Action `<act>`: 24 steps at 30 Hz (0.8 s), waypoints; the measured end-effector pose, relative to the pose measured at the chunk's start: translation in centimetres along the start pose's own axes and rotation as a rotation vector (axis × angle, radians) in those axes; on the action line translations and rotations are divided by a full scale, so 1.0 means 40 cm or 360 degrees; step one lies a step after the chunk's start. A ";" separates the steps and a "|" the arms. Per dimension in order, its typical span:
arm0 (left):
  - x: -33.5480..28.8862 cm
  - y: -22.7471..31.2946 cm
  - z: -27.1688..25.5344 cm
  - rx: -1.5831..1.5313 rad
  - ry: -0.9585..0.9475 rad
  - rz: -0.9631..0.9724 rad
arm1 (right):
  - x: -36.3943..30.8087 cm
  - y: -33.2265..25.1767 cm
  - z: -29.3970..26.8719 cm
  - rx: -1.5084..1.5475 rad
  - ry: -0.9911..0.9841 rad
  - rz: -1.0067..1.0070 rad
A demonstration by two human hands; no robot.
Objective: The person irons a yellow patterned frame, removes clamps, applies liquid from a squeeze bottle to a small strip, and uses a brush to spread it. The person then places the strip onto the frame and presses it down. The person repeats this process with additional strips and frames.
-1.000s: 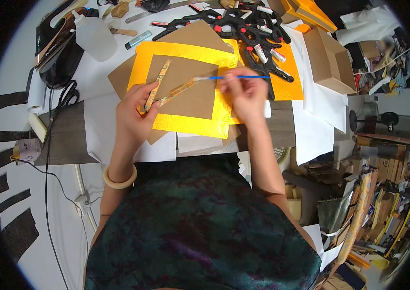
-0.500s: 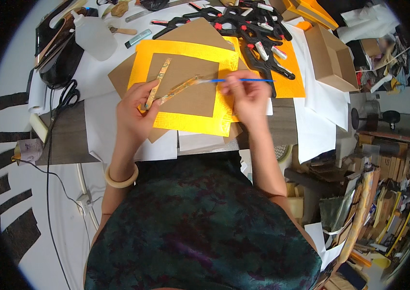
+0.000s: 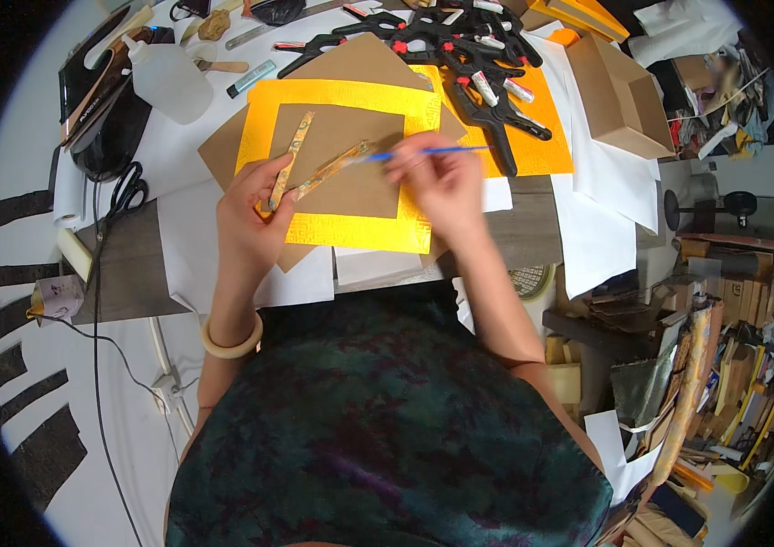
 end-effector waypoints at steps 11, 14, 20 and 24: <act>-0.011 0.027 -0.002 0.0176 0.0085 0.0188 | 0.175 -0.015 0.078 -0.0395 -0.0301 -0.0215; -0.011 0.029 -0.002 0.0179 0.0084 0.0212 | 0.217 0.013 0.118 -0.0332 -0.0452 -0.0174; -0.013 0.032 -0.004 0.0190 0.0056 0.0238 | 0.222 0.027 0.123 -0.0233 -0.0477 0.0010; -0.035 0.055 -0.025 0.0210 0.0093 0.0261 | 0.180 0.005 0.085 -0.0198 -0.0348 0.0033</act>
Point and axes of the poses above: each hand's wrist, its own x-axis towards the middle knuckle, its own z-axis out of the palm, y = z × x, the point moved 6 cm from there along x, towards the middle knuckle, and after that the axes turned 13 degrees about x, right-handed, at the moved point
